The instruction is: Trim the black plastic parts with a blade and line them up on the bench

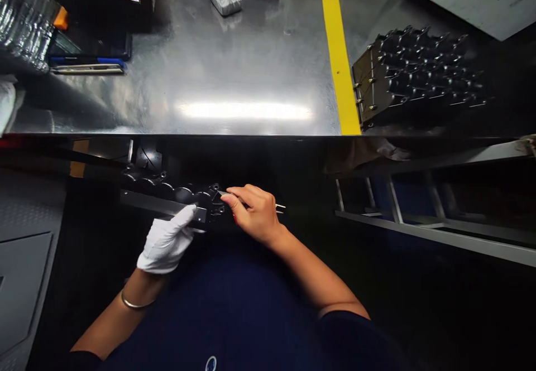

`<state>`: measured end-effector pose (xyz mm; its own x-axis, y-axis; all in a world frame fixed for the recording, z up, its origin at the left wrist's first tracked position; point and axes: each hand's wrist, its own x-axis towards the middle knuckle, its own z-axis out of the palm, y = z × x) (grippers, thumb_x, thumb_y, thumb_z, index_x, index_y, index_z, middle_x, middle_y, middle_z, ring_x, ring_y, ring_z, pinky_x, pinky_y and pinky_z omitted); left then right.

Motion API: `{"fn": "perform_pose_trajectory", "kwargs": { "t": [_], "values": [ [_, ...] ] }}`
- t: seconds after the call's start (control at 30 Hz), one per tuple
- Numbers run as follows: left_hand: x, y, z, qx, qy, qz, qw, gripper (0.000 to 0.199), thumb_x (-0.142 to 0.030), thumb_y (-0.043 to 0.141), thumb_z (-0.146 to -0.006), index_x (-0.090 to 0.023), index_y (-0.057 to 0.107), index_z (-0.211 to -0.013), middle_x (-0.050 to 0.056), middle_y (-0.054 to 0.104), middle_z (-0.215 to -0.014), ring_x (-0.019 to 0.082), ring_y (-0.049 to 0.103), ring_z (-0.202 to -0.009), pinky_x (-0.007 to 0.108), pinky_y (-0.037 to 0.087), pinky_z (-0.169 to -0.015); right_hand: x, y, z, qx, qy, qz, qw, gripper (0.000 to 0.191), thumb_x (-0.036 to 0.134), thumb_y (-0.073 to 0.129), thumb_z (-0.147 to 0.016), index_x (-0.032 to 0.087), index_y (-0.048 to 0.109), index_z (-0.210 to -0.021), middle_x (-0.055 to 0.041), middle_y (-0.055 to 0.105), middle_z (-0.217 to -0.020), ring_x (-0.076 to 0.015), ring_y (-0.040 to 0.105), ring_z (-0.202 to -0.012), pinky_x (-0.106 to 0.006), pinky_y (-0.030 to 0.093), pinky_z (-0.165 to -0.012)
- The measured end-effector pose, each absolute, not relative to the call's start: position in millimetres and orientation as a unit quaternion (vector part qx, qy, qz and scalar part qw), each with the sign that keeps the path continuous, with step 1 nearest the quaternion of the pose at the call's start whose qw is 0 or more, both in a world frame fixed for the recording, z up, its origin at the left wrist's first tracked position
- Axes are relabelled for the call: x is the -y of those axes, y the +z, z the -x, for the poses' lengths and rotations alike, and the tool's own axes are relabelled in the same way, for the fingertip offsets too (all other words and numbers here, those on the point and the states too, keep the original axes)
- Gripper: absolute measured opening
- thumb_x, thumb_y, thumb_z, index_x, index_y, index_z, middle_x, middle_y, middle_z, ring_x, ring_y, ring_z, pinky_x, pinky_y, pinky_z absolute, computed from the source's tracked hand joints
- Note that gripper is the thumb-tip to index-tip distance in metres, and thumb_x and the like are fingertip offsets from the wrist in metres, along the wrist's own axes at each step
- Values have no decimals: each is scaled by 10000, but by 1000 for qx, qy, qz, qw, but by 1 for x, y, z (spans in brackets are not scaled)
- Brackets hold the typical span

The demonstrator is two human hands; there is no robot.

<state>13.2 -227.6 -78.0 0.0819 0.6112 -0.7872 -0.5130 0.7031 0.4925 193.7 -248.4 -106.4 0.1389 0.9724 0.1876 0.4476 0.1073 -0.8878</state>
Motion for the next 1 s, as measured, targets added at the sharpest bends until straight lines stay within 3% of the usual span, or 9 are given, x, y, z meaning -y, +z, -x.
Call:
{"fn": "perform_pose_trajectory", "kwargs": {
  "t": [0.1, 0.2, 0.3, 0.4, 0.5, 1.0],
  "values": [
    [219, -69, -19, -529, 354, 38, 770, 210, -62, 526, -879, -136, 723, -884, 35, 752, -748, 124, 729, -717, 165, 590, -688, 248, -112, -195, 567, 141, 636, 504, 149, 303, 615, -871, 186, 668, -945, -35, 646, -707, -126, 549, -579, -270, 469, -585],
    [211, -65, -18, -509, 319, 120, 791, 326, -55, 389, -934, -112, 705, -991, 67, 753, -778, 127, 733, -727, 168, 596, -687, 247, -108, -203, 566, 166, 633, 502, 141, 295, 602, -882, 202, 625, -985, -22, 637, -756, -110, 525, -561, -260, 466, -569],
    [211, -69, -13, -530, 311, 64, 787, 231, -60, 493, -889, -99, 714, -942, 67, 747, -750, 142, 729, -669, 178, 605, -642, 246, -97, -209, 653, 235, 558, 454, 110, 268, 551, -908, 203, 636, -939, -27, 654, -755, -129, 572, -623, -266, 483, -610],
    [218, -75, -10, -552, 347, -65, 755, 98, -80, 690, -752, -121, 718, -836, 31, 741, -761, 143, 713, -629, 168, 591, -529, 245, -88, -208, 720, 237, 521, 393, 208, 230, 477, -939, 185, 648, -828, -28, 640, -672, -130, 575, -619, -260, 470, -619],
    [224, -77, -10, -552, 376, -169, 725, 222, -165, 790, -666, -156, 710, -873, -4, 734, -833, 141, 699, -652, 166, 555, -436, 246, -86, -202, 730, 205, 543, 361, 270, 235, 492, -934, 168, 638, -716, -9, 589, -571, -100, 511, -516, -233, 412, -543],
    [230, -70, -16, -574, 365, -231, 696, 318, -285, 816, -635, -160, 722, -912, 27, 742, -882, 189, 715, -716, 219, 584, -498, 249, -84, -202, 717, 229, 569, 332, 368, 273, 509, -928, 171, 636, -599, -11, 609, -558, -84, 512, -494, -211, 392, -516]
  ]
}}
